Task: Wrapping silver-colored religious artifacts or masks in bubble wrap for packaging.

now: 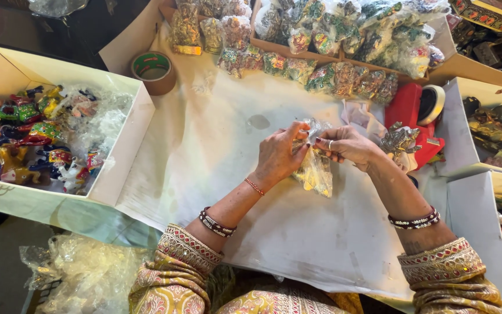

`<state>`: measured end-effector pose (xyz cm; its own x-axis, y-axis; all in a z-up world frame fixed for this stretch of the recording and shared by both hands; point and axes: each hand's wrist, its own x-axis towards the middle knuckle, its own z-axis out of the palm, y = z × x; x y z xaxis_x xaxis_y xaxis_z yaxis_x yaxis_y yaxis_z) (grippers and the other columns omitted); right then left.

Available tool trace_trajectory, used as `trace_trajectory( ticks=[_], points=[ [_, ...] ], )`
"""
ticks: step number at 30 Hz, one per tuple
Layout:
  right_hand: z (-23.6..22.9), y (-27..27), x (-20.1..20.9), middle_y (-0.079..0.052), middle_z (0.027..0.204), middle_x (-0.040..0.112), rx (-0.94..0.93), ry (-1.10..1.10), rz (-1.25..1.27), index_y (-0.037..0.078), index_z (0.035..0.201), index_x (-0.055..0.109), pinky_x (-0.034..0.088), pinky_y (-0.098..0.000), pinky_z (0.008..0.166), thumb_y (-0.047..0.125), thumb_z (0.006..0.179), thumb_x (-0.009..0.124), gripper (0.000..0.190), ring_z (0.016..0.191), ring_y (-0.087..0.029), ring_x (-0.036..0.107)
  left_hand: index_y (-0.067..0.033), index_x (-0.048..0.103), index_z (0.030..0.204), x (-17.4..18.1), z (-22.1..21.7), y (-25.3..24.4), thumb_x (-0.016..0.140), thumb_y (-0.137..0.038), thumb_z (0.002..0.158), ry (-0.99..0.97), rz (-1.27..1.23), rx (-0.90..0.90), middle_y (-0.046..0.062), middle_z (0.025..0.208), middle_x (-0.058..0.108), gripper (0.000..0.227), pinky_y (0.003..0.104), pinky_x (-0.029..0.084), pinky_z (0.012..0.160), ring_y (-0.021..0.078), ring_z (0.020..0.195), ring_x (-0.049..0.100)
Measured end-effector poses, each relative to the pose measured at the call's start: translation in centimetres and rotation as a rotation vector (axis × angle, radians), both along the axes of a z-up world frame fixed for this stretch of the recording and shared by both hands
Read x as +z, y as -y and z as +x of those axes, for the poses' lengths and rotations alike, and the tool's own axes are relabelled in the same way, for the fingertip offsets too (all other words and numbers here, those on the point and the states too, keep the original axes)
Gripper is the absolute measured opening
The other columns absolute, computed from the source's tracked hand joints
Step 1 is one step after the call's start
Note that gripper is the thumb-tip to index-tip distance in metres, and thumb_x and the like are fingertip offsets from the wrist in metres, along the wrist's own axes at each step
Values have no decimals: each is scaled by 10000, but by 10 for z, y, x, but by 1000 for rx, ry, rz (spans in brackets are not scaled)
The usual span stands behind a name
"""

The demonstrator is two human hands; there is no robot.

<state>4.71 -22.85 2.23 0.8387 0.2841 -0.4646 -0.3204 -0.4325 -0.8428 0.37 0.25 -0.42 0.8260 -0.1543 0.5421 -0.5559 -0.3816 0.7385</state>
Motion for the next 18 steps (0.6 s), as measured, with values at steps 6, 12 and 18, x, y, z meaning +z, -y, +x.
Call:
trace_trajectory(
  ticks=[6, 12, 18],
  points=[
    [-21, 23, -7, 25, 696, 585, 55, 46, 186, 64, 996, 732, 407, -213, 516, 290, 974, 667, 236, 595, -55, 531, -153, 600, 1118, 3, -2, -2, 736, -128, 852, 2, -7, 4, -2, 985, 781, 300, 396, 575, 786, 235, 979, 742],
    [-73, 11, 26, -12, 836, 585, 188, 99, 1168, 34, 1020, 610, 434, -292, 628, 218, 1105, 645, 206, 714, -134, 539, -156, 608, 1082, 1, -2, 0, 739, -129, 842, 13, -5, 18, -3, 989, 777, 275, 389, 580, 801, 227, 977, 744],
    [-122, -38, 92, 0, 679, 554, 418, 353, 1360, 63, 807, 621, 439, -282, 458, 258, 1026, 676, 299, 536, -125, 486, -149, 614, 1092, 4, -3, -1, 738, -147, 835, 24, 49, 46, 3, 996, 777, 285, 404, 575, 794, 246, 964, 731]
  ],
)
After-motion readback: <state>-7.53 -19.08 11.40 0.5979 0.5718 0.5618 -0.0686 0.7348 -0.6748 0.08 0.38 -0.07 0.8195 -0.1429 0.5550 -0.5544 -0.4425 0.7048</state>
